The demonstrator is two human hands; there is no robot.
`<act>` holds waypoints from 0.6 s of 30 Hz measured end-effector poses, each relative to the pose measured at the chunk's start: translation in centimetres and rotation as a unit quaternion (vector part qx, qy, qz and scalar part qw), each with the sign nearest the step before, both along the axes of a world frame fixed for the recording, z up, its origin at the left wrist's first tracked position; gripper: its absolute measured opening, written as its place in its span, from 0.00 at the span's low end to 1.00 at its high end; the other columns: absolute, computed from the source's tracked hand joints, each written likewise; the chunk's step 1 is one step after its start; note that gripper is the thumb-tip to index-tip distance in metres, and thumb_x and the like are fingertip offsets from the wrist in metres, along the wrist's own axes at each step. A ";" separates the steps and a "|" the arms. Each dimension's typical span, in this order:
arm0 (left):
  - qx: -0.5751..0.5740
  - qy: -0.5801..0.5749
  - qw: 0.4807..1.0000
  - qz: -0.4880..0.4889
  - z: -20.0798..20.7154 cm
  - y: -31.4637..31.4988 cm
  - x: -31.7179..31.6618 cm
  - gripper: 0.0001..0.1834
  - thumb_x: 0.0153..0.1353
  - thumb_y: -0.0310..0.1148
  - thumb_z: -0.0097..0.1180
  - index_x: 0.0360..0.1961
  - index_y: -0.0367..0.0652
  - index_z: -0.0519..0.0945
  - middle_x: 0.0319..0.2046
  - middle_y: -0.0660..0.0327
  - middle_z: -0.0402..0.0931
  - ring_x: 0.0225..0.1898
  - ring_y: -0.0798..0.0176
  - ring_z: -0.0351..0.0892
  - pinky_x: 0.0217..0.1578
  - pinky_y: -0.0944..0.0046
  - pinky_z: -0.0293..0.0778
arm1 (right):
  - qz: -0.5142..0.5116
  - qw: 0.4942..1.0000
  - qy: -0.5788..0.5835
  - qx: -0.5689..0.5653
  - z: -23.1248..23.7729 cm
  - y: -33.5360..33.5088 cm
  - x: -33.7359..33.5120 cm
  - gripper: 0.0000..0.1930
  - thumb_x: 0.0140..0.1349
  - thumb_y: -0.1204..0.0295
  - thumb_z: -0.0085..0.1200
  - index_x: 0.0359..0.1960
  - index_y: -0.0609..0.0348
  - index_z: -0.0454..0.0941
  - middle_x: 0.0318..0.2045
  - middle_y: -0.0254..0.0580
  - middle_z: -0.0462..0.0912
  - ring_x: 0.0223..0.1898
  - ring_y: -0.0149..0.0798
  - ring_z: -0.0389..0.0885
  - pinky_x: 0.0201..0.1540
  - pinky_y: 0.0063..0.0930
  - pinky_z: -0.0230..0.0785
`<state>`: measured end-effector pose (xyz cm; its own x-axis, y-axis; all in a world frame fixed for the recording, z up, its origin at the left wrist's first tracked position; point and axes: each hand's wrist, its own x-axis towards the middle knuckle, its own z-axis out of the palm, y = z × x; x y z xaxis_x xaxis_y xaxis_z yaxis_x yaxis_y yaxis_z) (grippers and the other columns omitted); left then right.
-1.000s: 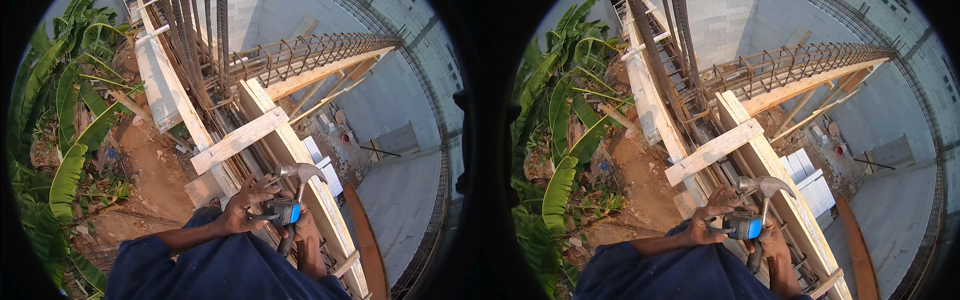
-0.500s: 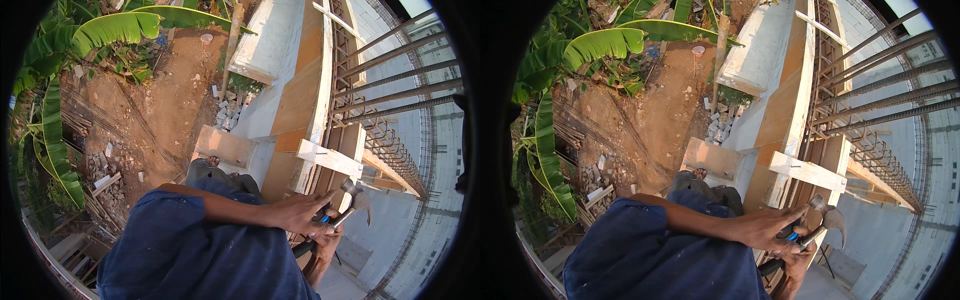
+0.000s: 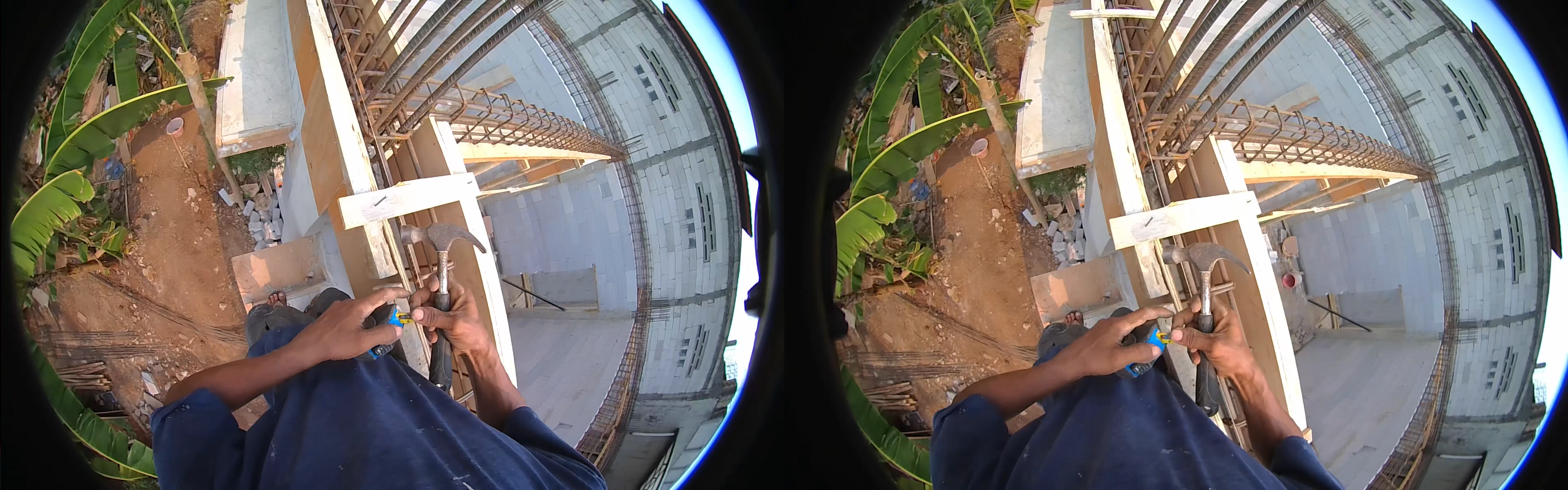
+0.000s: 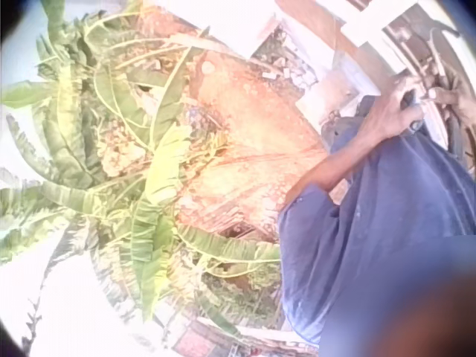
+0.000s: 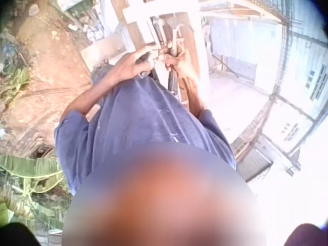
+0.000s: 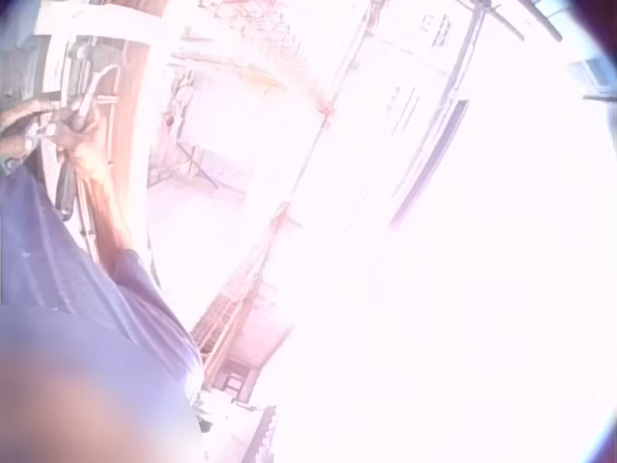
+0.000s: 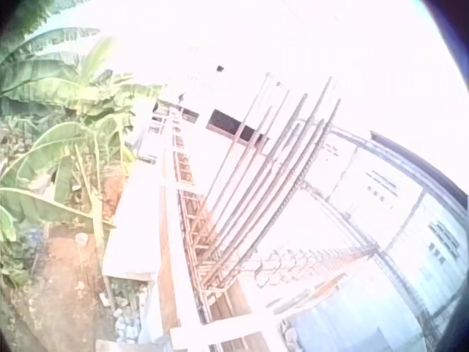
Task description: The person assembles wooden formwork on a construction site by positioning planks, measuring with a tape measure, and hammering nails to secure the pieces. The person repeatedly measures and adjusts the wood to ensure proper alignment.
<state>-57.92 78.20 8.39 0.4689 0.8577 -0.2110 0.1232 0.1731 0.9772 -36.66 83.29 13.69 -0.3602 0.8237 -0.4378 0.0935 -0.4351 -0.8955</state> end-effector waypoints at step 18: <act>-0.151 0.258 0.954 0.017 -1.8 8.0 -7.6 0.19 0.56 0.45 0.57 0.39 0.39 0.85 0.28 0.55 0.82 0.31 0.64 0.79 0.34 0.60 0.72 | -0.194 0.937 -0.194 0.218 -4.0 13.7 7.5 0.12 0.62 0.67 0.62 0.34 0.60 0.73 0.17 0.32 0.73 0.13 0.25 0.68 0.14 0.22 0.59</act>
<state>-65.51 86.18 6.64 0.2086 0.7342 -0.6461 0.5634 0.4497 0.6930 -29.17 96.97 9.71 0.1192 0.9908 -0.0647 0.3587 -0.1037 -0.9277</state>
